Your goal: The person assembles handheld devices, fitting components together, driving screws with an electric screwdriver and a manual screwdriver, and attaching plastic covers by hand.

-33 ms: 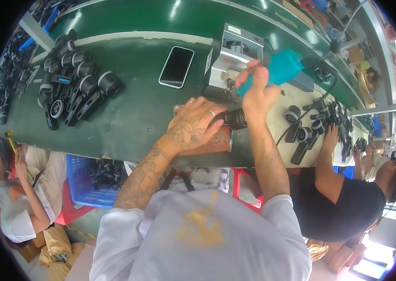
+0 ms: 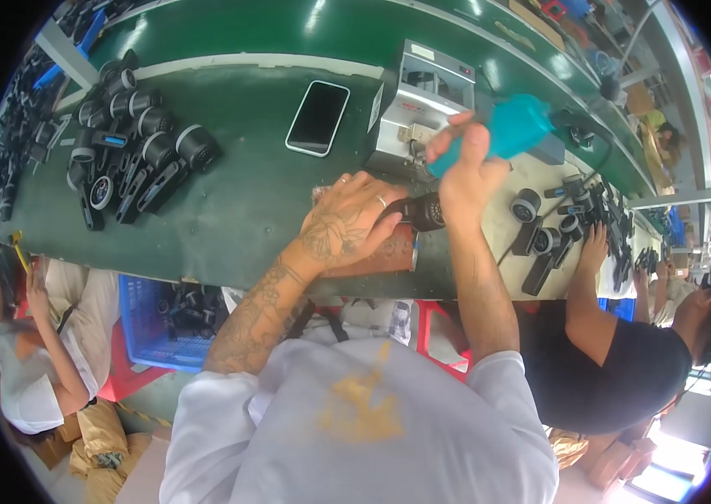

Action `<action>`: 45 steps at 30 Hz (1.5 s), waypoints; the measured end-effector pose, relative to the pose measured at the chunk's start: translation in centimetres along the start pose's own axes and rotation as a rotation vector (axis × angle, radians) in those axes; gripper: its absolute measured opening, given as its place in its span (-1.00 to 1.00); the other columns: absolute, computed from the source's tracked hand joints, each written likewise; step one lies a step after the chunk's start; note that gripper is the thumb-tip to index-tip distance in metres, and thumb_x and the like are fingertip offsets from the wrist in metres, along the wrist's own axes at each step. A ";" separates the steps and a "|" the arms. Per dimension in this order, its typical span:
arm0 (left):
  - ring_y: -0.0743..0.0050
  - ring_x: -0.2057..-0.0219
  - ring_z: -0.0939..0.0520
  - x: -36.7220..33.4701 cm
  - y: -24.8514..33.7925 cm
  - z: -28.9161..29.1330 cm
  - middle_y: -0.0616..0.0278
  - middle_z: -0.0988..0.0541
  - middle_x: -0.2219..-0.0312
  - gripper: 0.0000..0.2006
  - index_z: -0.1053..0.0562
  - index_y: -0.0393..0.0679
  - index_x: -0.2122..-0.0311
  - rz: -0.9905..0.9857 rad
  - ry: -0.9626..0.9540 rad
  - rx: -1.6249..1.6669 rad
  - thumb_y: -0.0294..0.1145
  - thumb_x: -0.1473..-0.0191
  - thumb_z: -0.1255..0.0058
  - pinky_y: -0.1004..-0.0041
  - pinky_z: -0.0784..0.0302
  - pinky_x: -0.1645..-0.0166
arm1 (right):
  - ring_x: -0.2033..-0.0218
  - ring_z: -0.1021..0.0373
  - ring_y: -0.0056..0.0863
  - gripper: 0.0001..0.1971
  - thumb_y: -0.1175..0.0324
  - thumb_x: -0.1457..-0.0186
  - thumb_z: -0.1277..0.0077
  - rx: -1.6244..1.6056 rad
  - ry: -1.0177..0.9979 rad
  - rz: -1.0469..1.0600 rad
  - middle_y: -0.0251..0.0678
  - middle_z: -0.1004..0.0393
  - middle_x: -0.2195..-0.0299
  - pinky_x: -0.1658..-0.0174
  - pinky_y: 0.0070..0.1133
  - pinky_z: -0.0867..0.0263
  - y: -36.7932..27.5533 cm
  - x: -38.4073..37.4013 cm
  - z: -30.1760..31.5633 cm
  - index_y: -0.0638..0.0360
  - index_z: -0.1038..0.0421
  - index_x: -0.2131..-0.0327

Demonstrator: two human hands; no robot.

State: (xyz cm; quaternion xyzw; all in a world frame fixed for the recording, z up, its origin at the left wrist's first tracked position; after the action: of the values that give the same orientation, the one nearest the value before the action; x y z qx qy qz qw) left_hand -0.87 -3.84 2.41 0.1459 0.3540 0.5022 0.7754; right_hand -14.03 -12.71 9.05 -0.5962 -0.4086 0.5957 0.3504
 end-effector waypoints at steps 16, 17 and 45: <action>0.17 0.02 -0.52 -0.1 0.4 -0.5 0.22 -0.58 0.11 -0.67 -0.50 -0.06 -0.02 0.035 -0.042 0.029 -0.26 -0.16 -0.11 0.08 -0.39 -0.14 | 0.56 -0.36 -0.46 -0.36 -0.20 -0.27 0.01 -0.076 -0.065 -0.078 -0.30 -0.38 0.57 0.47 -0.53 -0.29 0.0 4.9 2.6 0.38 -0.33 0.15; 0.17 0.01 -0.52 -0.2 0.3 -0.5 0.22 -0.58 0.11 -0.67 -0.50 -0.06 -0.03 0.038 -0.050 0.033 -0.25 -0.17 -0.10 0.07 -0.39 -0.15 | 0.56 -0.36 -0.46 -0.38 -0.19 -0.27 -0.01 -0.084 -0.069 -0.063 -0.29 -0.38 0.56 0.47 -0.52 -0.30 0.7 5.0 2.7 0.35 -0.33 0.18; 0.15 -0.19 -0.47 11.5 -17.4 22.8 -0.08 -0.44 -0.16 -0.51 -0.29 -0.37 -0.24 0.592 0.984 0.153 -0.40 -0.27 -0.04 0.30 -0.32 -0.30 | 0.67 -0.11 -0.57 -0.26 -0.47 -0.06 -0.01 -0.267 0.136 -0.166 -0.44 -0.18 0.65 0.57 -0.60 -0.03 -3.3 15.1 9.5 0.13 -0.27 0.22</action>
State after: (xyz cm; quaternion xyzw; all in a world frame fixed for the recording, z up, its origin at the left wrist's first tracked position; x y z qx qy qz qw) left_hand 29.56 1.38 3.80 0.0439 0.6522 0.6794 0.3335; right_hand -24.41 1.69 5.17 -0.6406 -0.5073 0.4635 0.3427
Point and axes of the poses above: each hand's wrist, its own x-axis away from the middle knuckle, its own z-axis out of the back of the hand, y = z × x, the point moved 5 cm from there along -x, towards the middle knuckle
